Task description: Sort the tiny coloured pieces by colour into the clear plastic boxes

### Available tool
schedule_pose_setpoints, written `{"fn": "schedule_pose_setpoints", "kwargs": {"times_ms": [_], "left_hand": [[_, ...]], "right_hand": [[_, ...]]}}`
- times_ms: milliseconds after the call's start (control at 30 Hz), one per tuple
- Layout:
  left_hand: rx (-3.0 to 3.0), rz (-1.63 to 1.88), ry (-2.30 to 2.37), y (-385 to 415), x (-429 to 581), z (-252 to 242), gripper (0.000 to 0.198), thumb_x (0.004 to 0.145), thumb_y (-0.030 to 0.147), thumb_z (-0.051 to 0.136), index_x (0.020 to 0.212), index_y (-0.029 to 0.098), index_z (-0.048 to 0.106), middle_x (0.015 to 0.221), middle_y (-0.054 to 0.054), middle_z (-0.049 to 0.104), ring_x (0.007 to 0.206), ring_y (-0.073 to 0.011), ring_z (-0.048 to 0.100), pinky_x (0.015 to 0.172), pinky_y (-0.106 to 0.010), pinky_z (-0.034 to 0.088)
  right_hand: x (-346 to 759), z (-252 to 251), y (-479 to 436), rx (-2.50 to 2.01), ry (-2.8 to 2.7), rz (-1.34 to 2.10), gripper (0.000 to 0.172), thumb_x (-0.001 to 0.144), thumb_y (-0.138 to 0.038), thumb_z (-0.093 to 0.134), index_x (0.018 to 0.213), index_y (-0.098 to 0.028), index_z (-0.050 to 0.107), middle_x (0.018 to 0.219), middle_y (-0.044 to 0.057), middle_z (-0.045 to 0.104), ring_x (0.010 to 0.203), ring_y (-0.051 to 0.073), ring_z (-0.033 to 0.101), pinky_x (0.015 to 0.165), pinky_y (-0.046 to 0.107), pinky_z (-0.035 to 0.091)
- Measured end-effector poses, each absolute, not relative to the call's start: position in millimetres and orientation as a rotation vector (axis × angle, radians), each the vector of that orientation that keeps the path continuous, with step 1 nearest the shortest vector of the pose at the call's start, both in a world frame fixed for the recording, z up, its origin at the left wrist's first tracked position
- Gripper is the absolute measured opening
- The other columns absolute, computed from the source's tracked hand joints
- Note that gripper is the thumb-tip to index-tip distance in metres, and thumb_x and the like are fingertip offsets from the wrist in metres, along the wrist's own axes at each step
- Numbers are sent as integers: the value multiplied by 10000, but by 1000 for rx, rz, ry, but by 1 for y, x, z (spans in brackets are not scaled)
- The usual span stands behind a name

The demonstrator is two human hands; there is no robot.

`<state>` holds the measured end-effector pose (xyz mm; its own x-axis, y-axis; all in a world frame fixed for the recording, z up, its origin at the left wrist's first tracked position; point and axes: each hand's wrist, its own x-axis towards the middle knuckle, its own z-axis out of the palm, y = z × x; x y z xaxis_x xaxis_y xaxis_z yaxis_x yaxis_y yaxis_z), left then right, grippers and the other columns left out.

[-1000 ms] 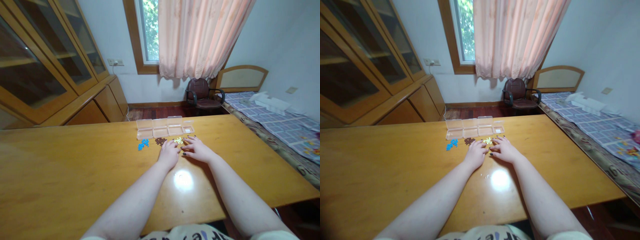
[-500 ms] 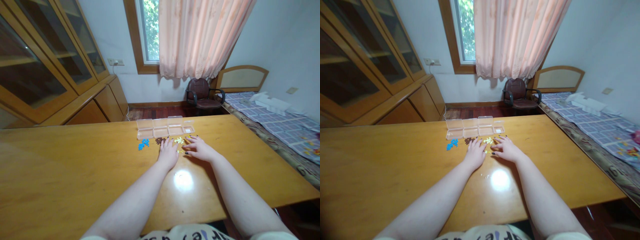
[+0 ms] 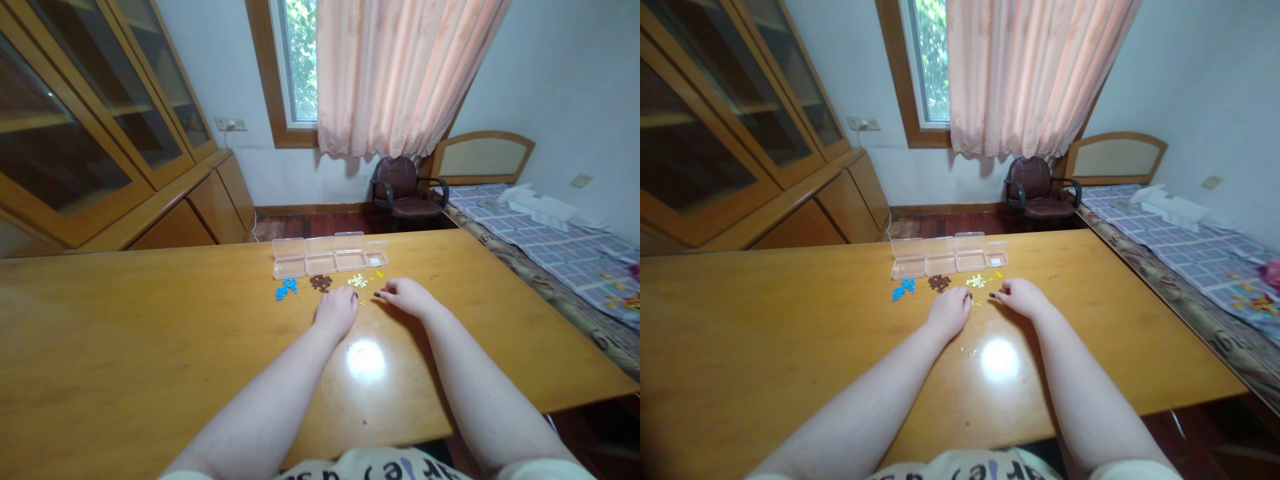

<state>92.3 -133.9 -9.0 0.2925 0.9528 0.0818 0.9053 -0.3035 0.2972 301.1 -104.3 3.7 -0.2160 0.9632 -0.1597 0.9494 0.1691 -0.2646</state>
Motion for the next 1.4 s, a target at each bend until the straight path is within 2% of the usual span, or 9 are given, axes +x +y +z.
{"fn": "schedule_pose_setpoints", "kwargs": {"times_ms": [300,467,567,633,700,800,967,1200,1400], "left_hand": [[2276,194,1796,-132,95,-11,315,912,293,311,948,173,600,908,-97,660,829,-223,623,715,-336,460],[2290,187,1816,-136,95,-5,277,898,274,348,988,161,584,944,-108,640,881,-227,605,764,-350,460],[2381,274,1867,-148,100,-3,291,876,282,401,1084,158,563,1079,-121,607,1036,-247,542,879,-387,421],[2399,253,1881,-159,107,-5,414,860,321,440,1227,137,495,1248,-152,530,1139,-263,484,941,-404,390],[2370,146,1898,-168,114,-10,579,841,401,473,1327,93,410,1386,-189,404,1255,-297,378,1010,-440,332],[2359,15,1843,-175,122,-17,698,839,462,459,1390,57,322,1450,-195,307,1332,-309,271,1080,-477,235],[2376,-26,1782,-173,122,-27,726,857,508,384,1414,56,278,1478,-175,241,1373,-292,191,1115,-470,164],[2450,69,1690,-165,116,-35,747,857,545,335,1429,74,239,1500,-156,180,1388,-281,137,1118,-480,146],[2392,-67,1804,-182,123,-25,745,831,539,406,1414,89,295,1480,-171,235,1377,-305,171,1107,-498,157]], "right_hand": [[282,-10,-95,-1955,-2434,231,346,904,-429,393,863,-205,653,870,80,685,771,194,608,624,247,377],[293,-4,-98,-1852,-2310,340,308,896,-388,409,946,-202,650,911,66,688,807,186,611,669,246,411],[297,4,-109,-1756,-2378,491,341,868,-359,447,1149,-247,603,1044,59,678,880,200,622,724,261,430],[294,11,-119,-1788,-2444,563,472,851,-338,463,1321,-294,463,1094,63,668,905,222,632,739,286,440],[289,16,-127,-1798,-2512,626,551,848,-328,460,1387,-341,349,1115,59,662,927,237,638,751,307,447],[282,17,-135,-1789,-2564,696,577,839,-413,481,1393,-353,332,1145,65,649,974,260,630,776,329,456],[284,6,-124,-1885,-2507,668,582,821,-497,499,1364,-312,406,1191,91,620,1022,285,611,820,356,458],[303,0,-104,-1885,-2359,540,524,853,-476,458,1343,-291,442,1249,73,581,1086,265,580,860,345,458],[311,6,-112,-1854,-2400,695,462,831,-465,491,1247,-277,558,1231,55,593,1098,253,574,911,339,438]]}}
